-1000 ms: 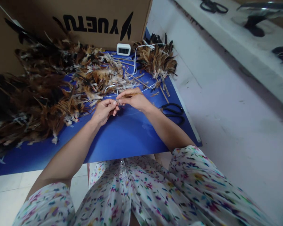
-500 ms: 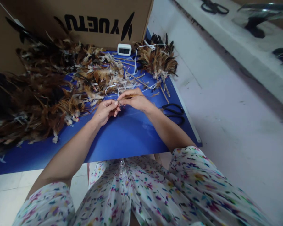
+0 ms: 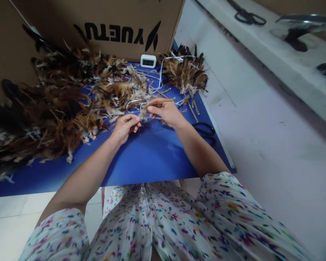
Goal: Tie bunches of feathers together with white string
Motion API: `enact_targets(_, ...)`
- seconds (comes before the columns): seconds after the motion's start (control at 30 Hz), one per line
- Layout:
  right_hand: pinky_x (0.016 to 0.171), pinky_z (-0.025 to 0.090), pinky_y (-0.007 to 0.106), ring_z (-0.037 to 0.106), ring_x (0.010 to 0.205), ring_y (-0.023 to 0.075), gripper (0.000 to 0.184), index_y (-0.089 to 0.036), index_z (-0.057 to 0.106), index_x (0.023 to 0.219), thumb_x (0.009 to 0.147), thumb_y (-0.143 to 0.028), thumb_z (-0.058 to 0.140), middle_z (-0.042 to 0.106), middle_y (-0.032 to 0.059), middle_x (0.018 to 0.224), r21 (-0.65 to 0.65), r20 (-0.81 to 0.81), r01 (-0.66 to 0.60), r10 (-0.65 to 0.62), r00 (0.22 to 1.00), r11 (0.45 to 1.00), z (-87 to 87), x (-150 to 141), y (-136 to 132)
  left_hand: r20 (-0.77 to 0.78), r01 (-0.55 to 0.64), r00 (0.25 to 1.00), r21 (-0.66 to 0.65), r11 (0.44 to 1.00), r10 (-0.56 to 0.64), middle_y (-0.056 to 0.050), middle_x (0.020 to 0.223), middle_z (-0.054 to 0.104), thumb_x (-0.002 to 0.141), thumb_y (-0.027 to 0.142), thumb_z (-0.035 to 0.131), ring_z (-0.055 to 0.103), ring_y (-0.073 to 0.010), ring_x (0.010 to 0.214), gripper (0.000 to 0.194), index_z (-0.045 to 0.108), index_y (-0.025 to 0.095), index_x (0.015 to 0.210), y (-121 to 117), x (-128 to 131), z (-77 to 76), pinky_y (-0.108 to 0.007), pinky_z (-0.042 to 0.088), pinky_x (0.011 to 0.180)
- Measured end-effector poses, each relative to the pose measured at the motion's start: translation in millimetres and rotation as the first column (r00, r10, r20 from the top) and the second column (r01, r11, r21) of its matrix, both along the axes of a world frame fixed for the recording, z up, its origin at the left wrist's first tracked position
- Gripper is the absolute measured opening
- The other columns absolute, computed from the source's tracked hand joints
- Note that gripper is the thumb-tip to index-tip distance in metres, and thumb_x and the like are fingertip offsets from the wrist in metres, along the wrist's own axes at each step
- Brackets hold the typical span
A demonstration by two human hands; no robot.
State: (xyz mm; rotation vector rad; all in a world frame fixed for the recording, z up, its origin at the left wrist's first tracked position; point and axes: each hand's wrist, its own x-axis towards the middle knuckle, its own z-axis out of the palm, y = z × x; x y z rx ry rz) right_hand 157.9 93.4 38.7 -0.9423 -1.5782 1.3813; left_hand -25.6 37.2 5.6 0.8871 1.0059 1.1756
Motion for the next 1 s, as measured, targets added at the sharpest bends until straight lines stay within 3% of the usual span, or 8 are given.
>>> enact_targets(0.13,0.054,0.051,0.021,0.063,0.058,0.0084,0.041,-0.016,0.065,0.09,0.069,-0.046,0.081,0.07,0.0005,0.073,-0.007,-0.026,0.117,-0.117,0.993,0.993,0.4,8.9,7.6,0.069,-0.093,0.994,0.06,0.994,0.088,0.002,0.058,0.062,0.066,0.03,0.081,0.049,-0.0048,0.044,0.023,0.065,0.015,0.068,4.7,-4.9,1.0,-0.017,0.037,0.042)
enact_targets(0.27,0.052,0.05,0.019,0.061,0.056,0.0073,0.03,-0.016,0.065,0.087,0.072,-0.039,0.079,0.069,0.0,0.071,-0.005,-0.012,0.189,-0.189,0.982,0.982,-2.2,10.4,11.2,0.137,-0.227,0.968,0.103,0.969,0.212,0.003,0.059,0.06,0.071,0.027,0.079,0.049,-0.0042,0.045,0.018,0.064,0.017,0.07,11.8,-15.9,5.0,-0.016,0.037,0.043)
enact_targets(0.47,0.049,0.046,0.019,0.056,0.052,0.0073,0.011,-0.015,0.066,0.082,0.075,-0.021,0.072,0.064,-0.0018,0.062,0.041,0.134,0.175,-0.179,0.975,0.984,-16.6,-11.8,19.1,0.23,-0.395,0.906,0.163,0.904,0.354,0.005,0.059,0.058,0.075,0.03,0.079,0.046,-0.0029,0.044,0.019,0.063,0.02,0.071,22.6,-36.0,4.7,-0.016,0.035,0.042)
enact_targets(0.57,0.053,0.047,0.022,0.055,0.053,0.0088,0.004,-0.015,0.067,0.081,0.077,-0.015,0.067,0.06,-0.0031,0.059,0.152,0.258,0.169,-0.205,0.944,0.974,-22.8,-25.1,30.1,0.255,-0.432,0.888,0.174,0.885,0.383,0.005,0.058,0.059,0.075,0.03,0.079,0.045,-0.0026,0.043,0.019,0.063,0.021,0.071,26.0,-41.2,1.6,-0.016,0.033,0.04)
enact_targets(0.63,0.065,0.051,0.028,0.059,0.061,0.0118,0.006,-0.016,0.069,0.079,0.078,-0.012,0.065,0.063,-0.0007,0.065,0.3,0.397,0.136,-0.253,0.882,0.944,-23.3,-33.4,37.5,0.261,-0.432,0.886,0.169,0.886,0.382,0.005,0.058,0.058,0.075,0.03,0.079,0.045,-0.0026,0.043,0.019,0.063,0.021,0.071,27.1,-42.4,0.6,-0.016,0.033,0.04)
enact_targets(0.73,0.084,0.051,0.037,0.064,0.078,0.0185,0.013,-0.015,0.072,0.086,0.079,-0.009,0.063,0.069,0.0057,0.079,0.458,0.616,-0.01,-0.309,0.725,0.889,-20.1,-46.6,44.7,0.234,-0.441,0.884,0.128,0.888,0.405,0.005,0.058,0.058,0.077,0.029,0.078,0.044,-0.0024,0.044,0.019,0.062,0.02,0.071,27.7,-42.3,1.7,-0.016,0.034,0.041)
enact_targets(0.9,0.086,0.051,0.042,0.064,0.093,0.0263,0.016,-0.015,0.072,0.093,0.086,-0.012,0.059,0.069,0.0143,0.102,0.504,0.788,-0.192,-0.357,0.501,0.842,-16.8,-64.4,47.4,0.196,-0.469,0.873,0.08,0.88,0.447,0.006,0.058,0.058,0.08,0.024,0.073,0.042,-0.0022,0.043,0.016,0.06,0.02,0.07,28.5,-42.9,4.3,-0.016,0.033,0.041)
enact_targets(1.0,0.085,0.051,0.042,0.064,0.095,0.0277,0.019,-0.014,0.072,0.092,0.09,-0.013,0.053,0.068,0.0168,0.105,0.498,0.817,-0.216,-0.37,0.442,0.84,-16.6,-65.1,46.7,0.238,-0.475,0.862,0.07,0.877,0.447,0.006,0.056,0.056,0.081,0.02,0.07,0.042,-0.0024,0.042,0.015,0.061,0.02,0.069,29.5,-43.1,3.8,-0.016,0.032,0.041)
